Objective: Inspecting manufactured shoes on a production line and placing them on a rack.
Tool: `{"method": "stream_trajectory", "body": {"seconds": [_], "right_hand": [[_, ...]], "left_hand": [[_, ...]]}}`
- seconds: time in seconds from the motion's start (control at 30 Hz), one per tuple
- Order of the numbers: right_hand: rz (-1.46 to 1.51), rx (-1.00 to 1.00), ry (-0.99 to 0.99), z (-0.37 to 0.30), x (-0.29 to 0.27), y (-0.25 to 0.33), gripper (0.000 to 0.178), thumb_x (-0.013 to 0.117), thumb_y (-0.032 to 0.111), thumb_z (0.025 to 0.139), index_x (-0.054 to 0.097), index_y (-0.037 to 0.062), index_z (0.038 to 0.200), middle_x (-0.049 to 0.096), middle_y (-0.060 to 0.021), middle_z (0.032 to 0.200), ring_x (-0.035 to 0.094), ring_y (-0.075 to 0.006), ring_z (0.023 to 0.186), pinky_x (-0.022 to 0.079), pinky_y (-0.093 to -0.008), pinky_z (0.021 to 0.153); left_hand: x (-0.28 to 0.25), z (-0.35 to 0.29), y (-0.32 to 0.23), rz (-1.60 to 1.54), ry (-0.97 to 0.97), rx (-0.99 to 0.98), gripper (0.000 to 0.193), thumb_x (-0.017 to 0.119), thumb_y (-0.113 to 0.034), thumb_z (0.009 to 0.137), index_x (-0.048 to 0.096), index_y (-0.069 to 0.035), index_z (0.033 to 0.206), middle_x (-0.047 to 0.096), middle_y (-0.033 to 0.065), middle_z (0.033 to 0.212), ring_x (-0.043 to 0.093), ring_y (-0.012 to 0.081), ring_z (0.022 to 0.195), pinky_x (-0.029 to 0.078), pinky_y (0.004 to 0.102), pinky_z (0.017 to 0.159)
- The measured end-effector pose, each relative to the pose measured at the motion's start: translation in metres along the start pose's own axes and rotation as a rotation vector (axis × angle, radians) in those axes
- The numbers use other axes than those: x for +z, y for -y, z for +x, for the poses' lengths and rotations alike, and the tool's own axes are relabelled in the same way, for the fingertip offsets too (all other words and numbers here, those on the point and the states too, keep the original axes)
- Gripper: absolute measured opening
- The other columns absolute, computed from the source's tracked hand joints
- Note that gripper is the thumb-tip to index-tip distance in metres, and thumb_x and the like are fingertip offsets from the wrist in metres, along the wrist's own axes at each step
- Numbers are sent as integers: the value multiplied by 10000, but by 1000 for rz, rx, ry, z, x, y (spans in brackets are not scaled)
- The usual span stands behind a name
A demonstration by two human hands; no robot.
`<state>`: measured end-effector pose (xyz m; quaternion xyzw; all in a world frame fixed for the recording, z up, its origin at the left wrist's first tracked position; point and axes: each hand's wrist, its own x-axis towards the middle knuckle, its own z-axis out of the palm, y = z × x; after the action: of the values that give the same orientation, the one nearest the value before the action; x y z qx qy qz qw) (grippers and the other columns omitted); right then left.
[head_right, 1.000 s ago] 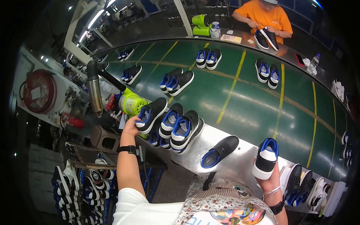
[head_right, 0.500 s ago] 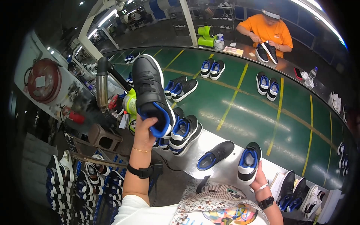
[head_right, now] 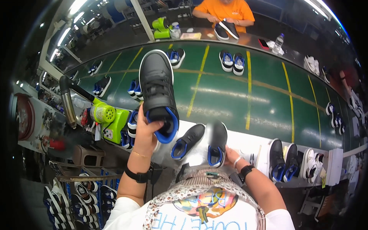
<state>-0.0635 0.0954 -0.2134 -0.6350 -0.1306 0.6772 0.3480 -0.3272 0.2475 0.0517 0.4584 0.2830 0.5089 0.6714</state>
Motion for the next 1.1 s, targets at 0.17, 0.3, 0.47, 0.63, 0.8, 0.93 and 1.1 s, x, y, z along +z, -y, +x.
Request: {"method": "stream_trajectory", "body": {"seconds": [0.17,0.3,0.47,0.63,0.8,0.93,1.1], "right_hand": [[-479,-99,-101,-21,-19,13,423,390,351,912,487,4,1133,583,-122,960,602,-220,850,516,-338,611],[-262,-235,-164,-48,-39,11,343,444,250,903,477,30,1164,568,-106,999,561,-177,872,501,-323,705],[-71,-374,-464,-70,-68,-3,273,454,171,895,523,18,1110,591,-86,941,560,-142,807,477,-264,668],[-586,-571,-943,-74,-99,-24,261,530,115,819,533,25,1064,583,-150,938,576,-261,837,471,-351,745],[-1033,-216,-742,-88,-79,-14,399,634,159,738,498,53,1098,534,-167,991,543,-328,964,459,-405,806],[-1149,-20,-729,-84,-66,-9,250,561,121,774,495,23,994,529,-185,996,578,-353,877,482,-415,749],[-957,-598,-890,-93,-56,18,153,499,74,815,477,-14,938,498,-185,941,569,-368,768,478,-411,669]], "left_hand": [[-3,0,59,-236,153,-419,511,507,46,666,449,-29,1167,564,74,1021,551,184,946,428,294,866],[-25,-42,167,-326,51,-758,464,510,0,670,483,-32,1132,559,59,1005,540,179,921,428,279,841],[-47,-57,205,117,141,-661,694,540,29,619,333,-15,1280,502,85,1134,512,179,987,401,248,845],[-88,-23,216,392,-176,-406,753,571,6,609,283,0,1304,459,125,1199,474,223,1075,381,281,897],[-83,-20,189,468,90,-405,821,570,0,603,211,25,1341,410,141,1253,438,221,1127,369,289,919],[-44,-28,149,166,131,-528,824,565,36,617,190,18,1350,406,124,1247,458,205,1107,391,300,908],[-7,-38,97,75,174,-530,816,557,66,601,221,-5,1341,450,107,1195,478,202,1093,405,316,906]]}}
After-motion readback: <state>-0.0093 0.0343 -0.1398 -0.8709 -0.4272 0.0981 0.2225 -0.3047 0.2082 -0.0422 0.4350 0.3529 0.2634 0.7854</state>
